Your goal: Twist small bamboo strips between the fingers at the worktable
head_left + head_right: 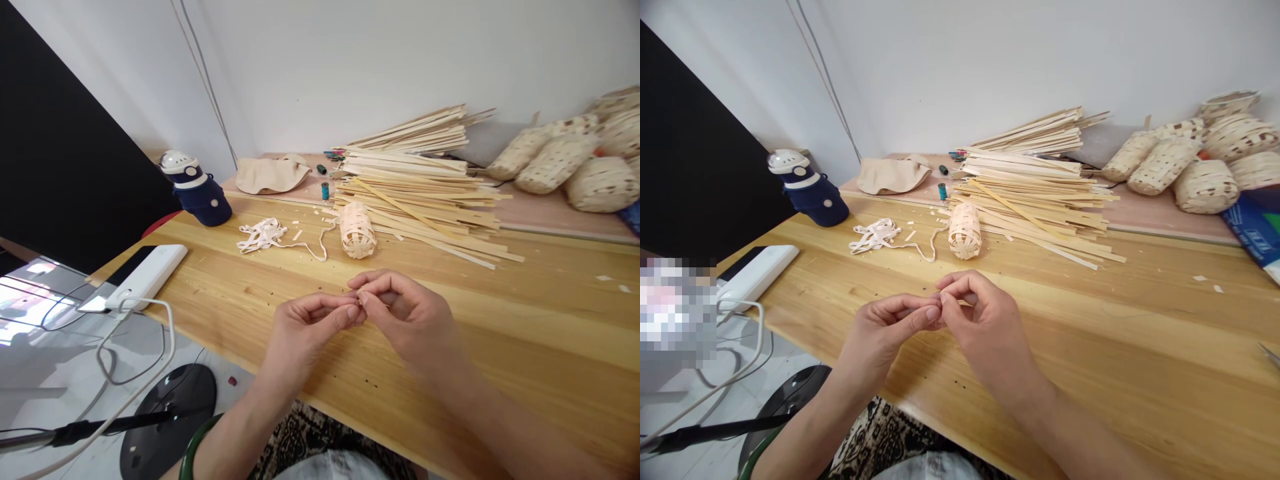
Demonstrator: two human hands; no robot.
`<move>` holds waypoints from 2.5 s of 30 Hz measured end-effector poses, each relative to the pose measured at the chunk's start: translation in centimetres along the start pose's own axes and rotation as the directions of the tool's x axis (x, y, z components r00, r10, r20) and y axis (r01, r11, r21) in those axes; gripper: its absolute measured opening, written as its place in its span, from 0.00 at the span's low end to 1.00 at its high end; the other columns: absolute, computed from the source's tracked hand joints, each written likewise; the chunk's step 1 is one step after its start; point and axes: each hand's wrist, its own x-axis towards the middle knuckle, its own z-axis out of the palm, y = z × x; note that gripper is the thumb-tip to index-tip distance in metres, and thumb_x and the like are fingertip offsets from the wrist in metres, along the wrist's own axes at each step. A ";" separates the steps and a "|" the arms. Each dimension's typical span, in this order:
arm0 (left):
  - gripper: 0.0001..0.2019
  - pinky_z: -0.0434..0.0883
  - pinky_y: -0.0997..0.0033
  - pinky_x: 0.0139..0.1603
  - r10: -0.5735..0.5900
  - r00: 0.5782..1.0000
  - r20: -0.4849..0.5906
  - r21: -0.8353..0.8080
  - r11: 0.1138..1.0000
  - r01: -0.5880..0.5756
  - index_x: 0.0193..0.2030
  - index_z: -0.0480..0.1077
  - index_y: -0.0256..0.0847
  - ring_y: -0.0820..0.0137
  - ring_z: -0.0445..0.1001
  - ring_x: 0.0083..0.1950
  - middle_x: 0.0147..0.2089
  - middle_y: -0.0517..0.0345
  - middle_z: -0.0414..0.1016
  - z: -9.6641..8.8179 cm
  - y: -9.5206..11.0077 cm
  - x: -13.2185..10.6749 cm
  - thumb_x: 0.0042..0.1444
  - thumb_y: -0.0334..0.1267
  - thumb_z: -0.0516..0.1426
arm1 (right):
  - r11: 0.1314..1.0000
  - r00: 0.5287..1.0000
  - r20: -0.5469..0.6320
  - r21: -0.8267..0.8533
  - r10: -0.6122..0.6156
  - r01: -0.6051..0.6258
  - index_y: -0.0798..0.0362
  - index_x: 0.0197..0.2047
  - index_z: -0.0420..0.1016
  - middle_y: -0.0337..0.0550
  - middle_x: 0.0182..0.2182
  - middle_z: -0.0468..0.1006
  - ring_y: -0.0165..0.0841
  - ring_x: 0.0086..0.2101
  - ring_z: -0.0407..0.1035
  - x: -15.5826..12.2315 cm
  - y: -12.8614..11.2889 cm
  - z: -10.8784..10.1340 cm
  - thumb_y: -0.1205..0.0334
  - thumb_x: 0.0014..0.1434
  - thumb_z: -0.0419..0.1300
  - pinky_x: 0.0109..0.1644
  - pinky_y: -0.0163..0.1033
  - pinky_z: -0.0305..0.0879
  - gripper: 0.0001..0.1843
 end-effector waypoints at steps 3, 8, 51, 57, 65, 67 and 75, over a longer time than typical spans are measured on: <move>0.05 0.80 0.72 0.45 0.000 1.000 -0.001 0.002 1.000 0.000 0.31 0.83 0.41 0.67 0.84 0.37 0.35 0.54 0.86 0.0 0.0 0.0 0.46 0.36 0.71 | 1.000 1.000 -0.011 -0.014 0.000 0.000 0.52 0.29 0.73 0.42 0.40 0.78 0.30 0.37 0.76 0.0 0.0 0.0 0.61 0.58 0.61 0.39 0.34 0.76 0.07; 0.05 0.80 0.71 0.46 -0.005 1.000 -0.010 0.002 1.000 0.005 0.31 0.83 0.40 0.66 0.84 0.37 0.35 0.55 0.86 0.0 0.0 0.1 0.46 0.36 0.71 | 1.000 1.000 -0.016 -0.012 -0.008 0.007 0.52 0.29 0.73 0.42 0.40 0.78 0.29 0.35 0.76 0.0 0.0 0.0 0.62 0.58 0.61 0.38 0.32 0.75 0.07; 0.04 0.77 0.81 0.37 -0.081 0.996 0.024 -0.002 0.997 0.081 0.29 0.83 0.39 0.75 0.80 0.30 0.28 0.59 0.84 -0.1 0.6 0.3 0.47 0.37 0.70 | 0.993 0.993 0.068 0.059 0.096 -0.100 0.50 0.31 0.76 0.43 0.48 0.78 0.35 0.46 0.75 0.1 -0.2 -0.2 0.56 0.57 0.64 0.42 0.36 0.75 0.07; 0.07 0.77 0.82 0.43 -0.013 1.000 0.015 0.050 0.999 0.012 0.38 0.83 0.44 0.74 0.82 0.38 0.38 0.60 0.86 -0.3 1.0 0.2 0.51 0.35 0.69 | 0.996 0.995 0.070 0.052 0.068 -0.072 0.50 0.30 0.76 0.43 0.52 0.76 0.36 0.54 0.71 0.0 0.0 -0.2 0.58 0.58 0.63 0.48 0.35 0.75 0.07; 0.01 0.76 0.83 0.40 0.145 0.989 0.002 0.162 0.976 -0.143 0.31 0.82 0.42 0.75 0.81 0.35 0.32 0.62 0.85 -0.6 1.0 0.4 0.51 0.33 0.68 | 0.989 0.983 0.121 0.025 0.140 -0.144 0.50 0.31 0.78 0.46 0.53 0.76 0.38 0.58 0.68 0.0 -0.1 -0.2 0.58 0.58 0.64 0.55 0.40 0.73 0.06; 0.01 0.76 0.83 0.39 0.211 0.977 0.001 0.215 0.954 -0.207 0.31 0.81 0.41 0.76 0.80 0.35 0.32 0.62 0.84 -0.7 0.8 0.5 0.53 0.33 0.67 | 0.981 0.972 0.151 0.046 0.182 -0.191 0.52 0.31 0.77 0.48 0.53 0.76 0.40 0.55 0.71 0.0 -0.1 -0.2 0.57 0.57 0.64 0.53 0.42 0.75 0.08; 0.06 0.79 0.77 0.42 0.115 0.992 -0.060 -0.005 0.993 -0.116 0.31 0.76 0.36 0.72 0.83 0.34 0.31 0.58 0.84 -1.0 1.0 1.0 0.56 0.36 0.65 | 0.927 0.931 0.192 0.153 0.311 -0.341 0.53 0.28 0.75 0.47 0.51 0.77 0.37 0.43 0.76 0.4 -0.5 -0.2 0.56 0.53 0.67 0.42 0.40 0.80 0.10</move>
